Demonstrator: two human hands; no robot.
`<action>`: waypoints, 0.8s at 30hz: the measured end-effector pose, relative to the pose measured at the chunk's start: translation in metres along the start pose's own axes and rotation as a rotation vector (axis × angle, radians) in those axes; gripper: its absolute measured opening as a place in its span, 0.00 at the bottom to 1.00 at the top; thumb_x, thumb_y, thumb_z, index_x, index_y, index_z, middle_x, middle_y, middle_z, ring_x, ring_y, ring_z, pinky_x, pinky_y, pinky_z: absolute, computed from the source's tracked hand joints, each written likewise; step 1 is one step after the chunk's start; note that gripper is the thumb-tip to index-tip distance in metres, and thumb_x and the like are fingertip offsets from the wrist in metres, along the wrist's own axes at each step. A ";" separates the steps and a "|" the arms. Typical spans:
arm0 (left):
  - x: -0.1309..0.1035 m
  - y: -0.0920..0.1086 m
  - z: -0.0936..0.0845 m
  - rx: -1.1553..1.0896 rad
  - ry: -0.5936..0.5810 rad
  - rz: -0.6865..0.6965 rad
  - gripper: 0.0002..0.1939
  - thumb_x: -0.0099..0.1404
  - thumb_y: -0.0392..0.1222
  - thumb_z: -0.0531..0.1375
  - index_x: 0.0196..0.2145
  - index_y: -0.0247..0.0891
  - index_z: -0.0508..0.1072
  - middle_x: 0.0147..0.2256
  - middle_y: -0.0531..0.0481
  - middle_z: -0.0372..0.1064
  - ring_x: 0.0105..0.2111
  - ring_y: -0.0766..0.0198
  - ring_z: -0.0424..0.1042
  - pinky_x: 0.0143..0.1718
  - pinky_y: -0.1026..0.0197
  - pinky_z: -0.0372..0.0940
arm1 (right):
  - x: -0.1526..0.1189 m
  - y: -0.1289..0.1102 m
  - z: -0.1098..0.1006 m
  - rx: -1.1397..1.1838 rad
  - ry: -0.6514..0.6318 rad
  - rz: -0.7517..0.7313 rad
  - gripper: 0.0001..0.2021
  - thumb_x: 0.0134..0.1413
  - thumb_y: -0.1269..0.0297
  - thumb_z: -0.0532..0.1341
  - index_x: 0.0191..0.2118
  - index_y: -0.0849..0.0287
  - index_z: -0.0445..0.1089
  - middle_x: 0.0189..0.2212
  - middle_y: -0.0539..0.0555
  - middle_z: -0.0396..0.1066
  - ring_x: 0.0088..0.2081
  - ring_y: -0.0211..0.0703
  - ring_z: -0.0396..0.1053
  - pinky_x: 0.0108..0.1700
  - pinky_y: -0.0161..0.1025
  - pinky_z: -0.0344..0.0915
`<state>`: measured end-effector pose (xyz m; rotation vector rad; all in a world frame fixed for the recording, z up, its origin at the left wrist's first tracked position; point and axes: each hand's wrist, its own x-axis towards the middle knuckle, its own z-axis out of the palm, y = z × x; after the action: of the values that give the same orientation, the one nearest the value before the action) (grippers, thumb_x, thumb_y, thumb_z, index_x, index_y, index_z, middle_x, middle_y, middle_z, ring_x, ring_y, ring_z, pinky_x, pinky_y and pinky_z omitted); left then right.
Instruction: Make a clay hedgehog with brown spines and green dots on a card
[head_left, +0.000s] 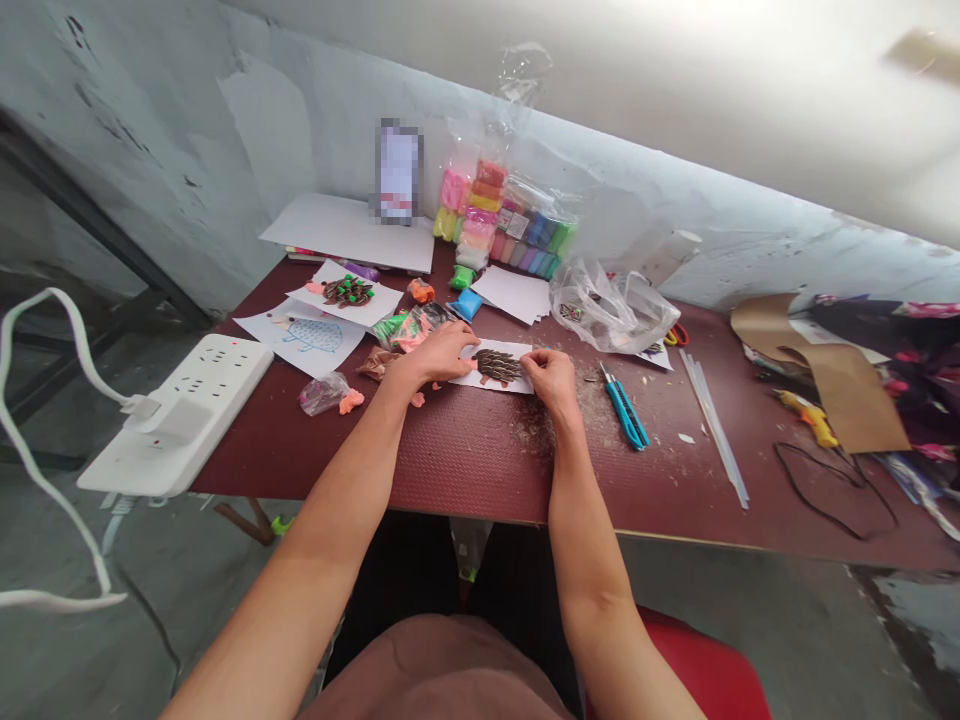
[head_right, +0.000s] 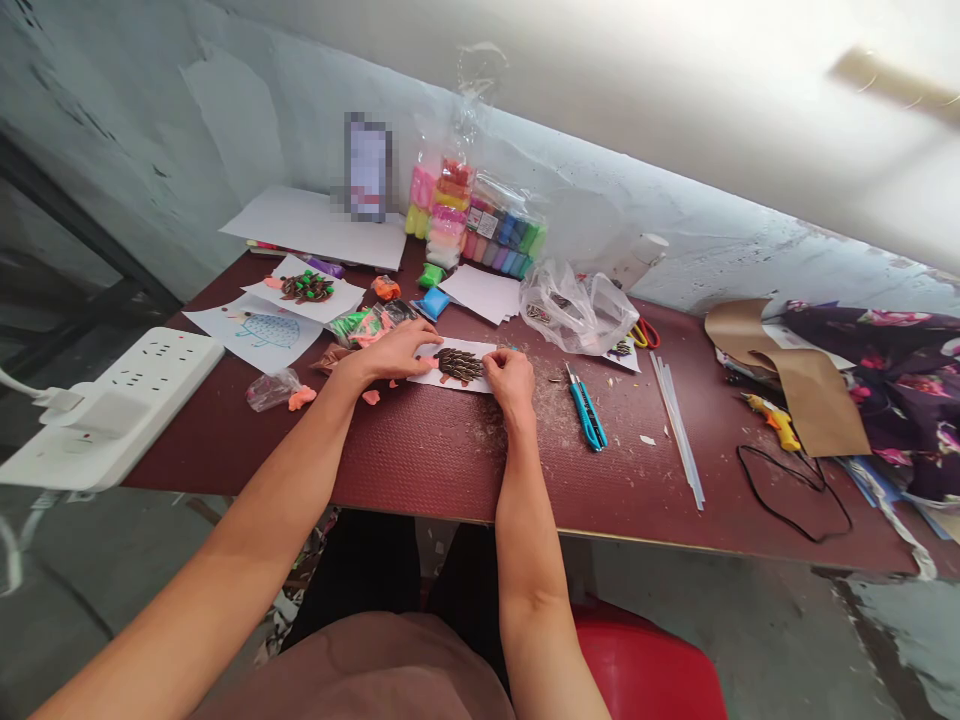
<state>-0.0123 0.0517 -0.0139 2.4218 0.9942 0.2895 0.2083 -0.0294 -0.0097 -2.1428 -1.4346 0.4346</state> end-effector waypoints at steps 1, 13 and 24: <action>0.000 0.000 0.000 0.003 -0.001 0.002 0.26 0.63 0.41 0.59 0.58 0.40 0.77 0.59 0.41 0.70 0.62 0.45 0.66 0.67 0.46 0.60 | -0.001 0.000 -0.001 0.004 0.010 0.000 0.15 0.56 0.61 0.60 0.38 0.60 0.84 0.35 0.56 0.82 0.37 0.46 0.74 0.41 0.38 0.65; -0.002 0.000 0.000 0.029 -0.024 0.011 0.26 0.64 0.40 0.57 0.59 0.39 0.76 0.61 0.40 0.69 0.63 0.46 0.65 0.68 0.48 0.59 | -0.009 -0.005 -0.014 -0.325 0.047 0.172 0.14 0.66 0.62 0.59 0.45 0.60 0.82 0.44 0.67 0.81 0.45 0.55 0.78 0.46 0.44 0.66; -0.001 0.001 -0.001 0.022 -0.030 -0.008 0.27 0.64 0.42 0.58 0.60 0.39 0.76 0.61 0.40 0.68 0.64 0.44 0.64 0.68 0.46 0.59 | -0.016 -0.001 -0.030 0.255 -0.258 0.020 0.14 0.50 0.52 0.66 0.28 0.60 0.77 0.17 0.45 0.61 0.19 0.36 0.56 0.23 0.36 0.55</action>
<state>-0.0126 0.0511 -0.0126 2.4340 0.9991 0.2396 0.2178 -0.0509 0.0148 -1.9503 -1.4057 0.8801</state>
